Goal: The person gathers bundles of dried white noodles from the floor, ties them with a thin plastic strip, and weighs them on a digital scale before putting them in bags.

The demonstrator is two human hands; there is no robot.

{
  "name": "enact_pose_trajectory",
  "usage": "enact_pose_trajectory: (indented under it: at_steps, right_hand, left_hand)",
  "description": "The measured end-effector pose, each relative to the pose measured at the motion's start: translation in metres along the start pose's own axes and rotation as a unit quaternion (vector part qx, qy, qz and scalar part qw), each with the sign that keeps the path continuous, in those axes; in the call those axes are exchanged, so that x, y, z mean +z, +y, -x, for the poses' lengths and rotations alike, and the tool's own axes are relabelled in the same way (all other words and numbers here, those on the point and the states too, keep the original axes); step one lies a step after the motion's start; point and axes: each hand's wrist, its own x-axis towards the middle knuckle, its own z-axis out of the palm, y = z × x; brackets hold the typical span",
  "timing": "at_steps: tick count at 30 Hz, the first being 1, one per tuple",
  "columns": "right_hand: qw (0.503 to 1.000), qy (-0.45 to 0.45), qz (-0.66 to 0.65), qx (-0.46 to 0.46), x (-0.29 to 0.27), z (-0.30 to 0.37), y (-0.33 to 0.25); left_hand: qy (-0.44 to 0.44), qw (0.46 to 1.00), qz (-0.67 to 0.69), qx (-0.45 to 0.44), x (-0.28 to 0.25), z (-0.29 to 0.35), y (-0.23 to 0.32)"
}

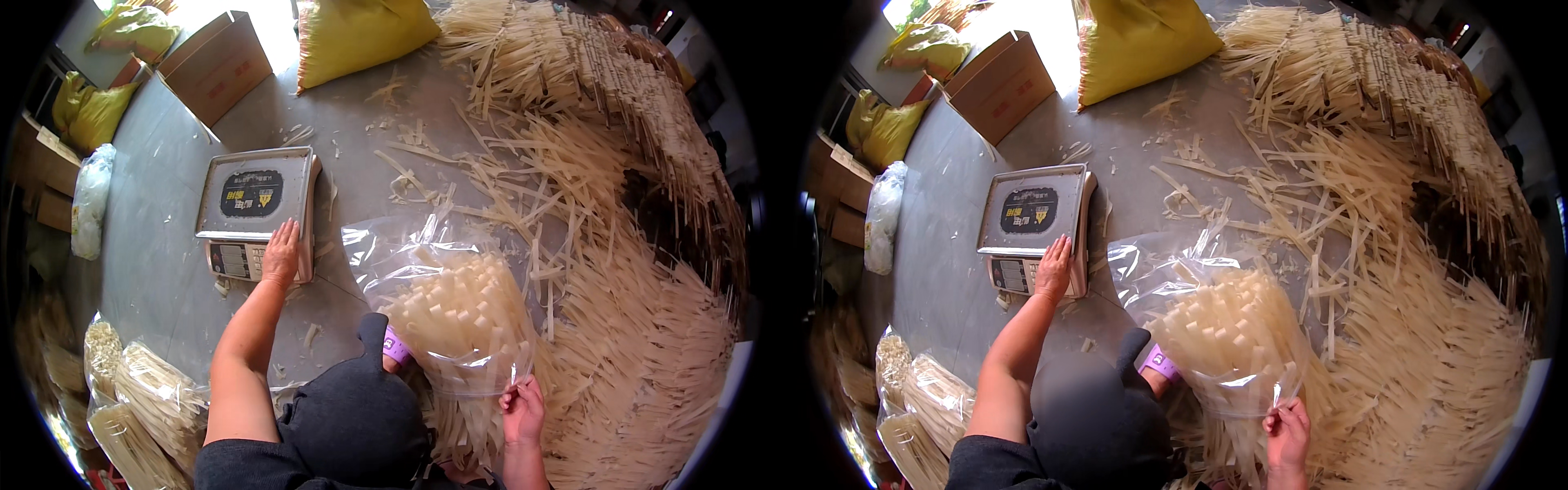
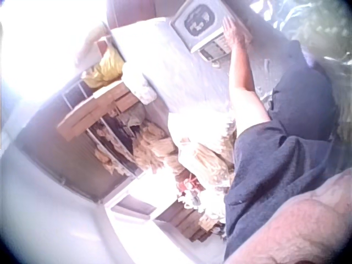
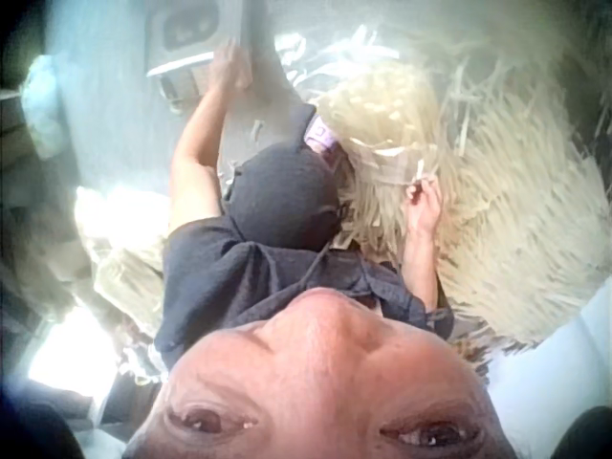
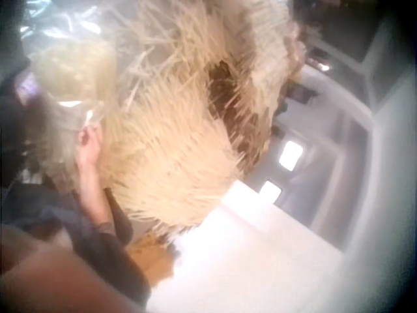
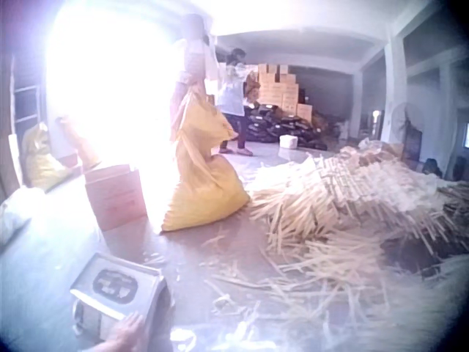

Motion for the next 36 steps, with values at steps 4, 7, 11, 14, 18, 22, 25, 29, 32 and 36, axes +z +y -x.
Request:
enact_pose_trajectory:
  at_steps: [4, 7, 11, 14, 18, 22, 25, 29, 32, 36]
  right_hand:
    - [1.0, -0.025, 0.01, 0.004, -0.002, -0.002, 0.002]
    - [0.999, -0.029, 0.021, 0.005, -0.003, -0.006, 0.003]
    - [0.999, -0.018, 0.038, 0.015, 0.002, -0.007, 0.007]
    - [0.998, -0.024, 0.006, 0.065, 0.007, -0.004, -0.003]
    - [0.996, -0.044, 0.074, 0.038, 0.009, 0.005, -0.018]
    - [0.995, -0.072, 0.066, -0.021, 0.035, 0.008, -0.035]
    - [0.986, -0.146, 0.058, -0.059, 0.054, 0.01, -0.053]
    - [0.975, -0.187, 0.07, -0.099, 0.079, 0.022, -0.076]
    - [0.963, -0.207, 0.119, -0.126, 0.1, 0.025, -0.095]
    - [0.947, -0.192, 0.184, -0.183, 0.139, 0.01, -0.113]
  left_hand:
    - [0.021, 0.999, -0.014, 0.029, 0.005, -0.015, 0.004]
    - [0.007, 0.999, -0.032, 0.012, 0.003, -0.046, 0.038]
    - [-0.014, 0.994, 0.013, -0.106, 0.014, -0.107, 0.085]
    - [0.086, 0.988, 0.102, -0.082, 0.013, -0.12, 0.125]
    - [0.203, 0.902, 0.354, -0.142, 0.019, -0.033, 0.131]
    - [-0.146, 0.745, 0.568, -0.317, 0.038, 0.104, 0.129]
    - [-0.469, 0.572, 0.604, -0.296, 0.033, 0.143, 0.163]
    - [-0.566, 0.447, 0.674, -0.164, 0.004, 0.093, 0.211]
    - [-0.579, 0.351, 0.73, -0.096, -0.019, 0.052, 0.238]
    - [-0.572, 0.24, 0.783, -0.05, -0.046, 0.037, 0.267]
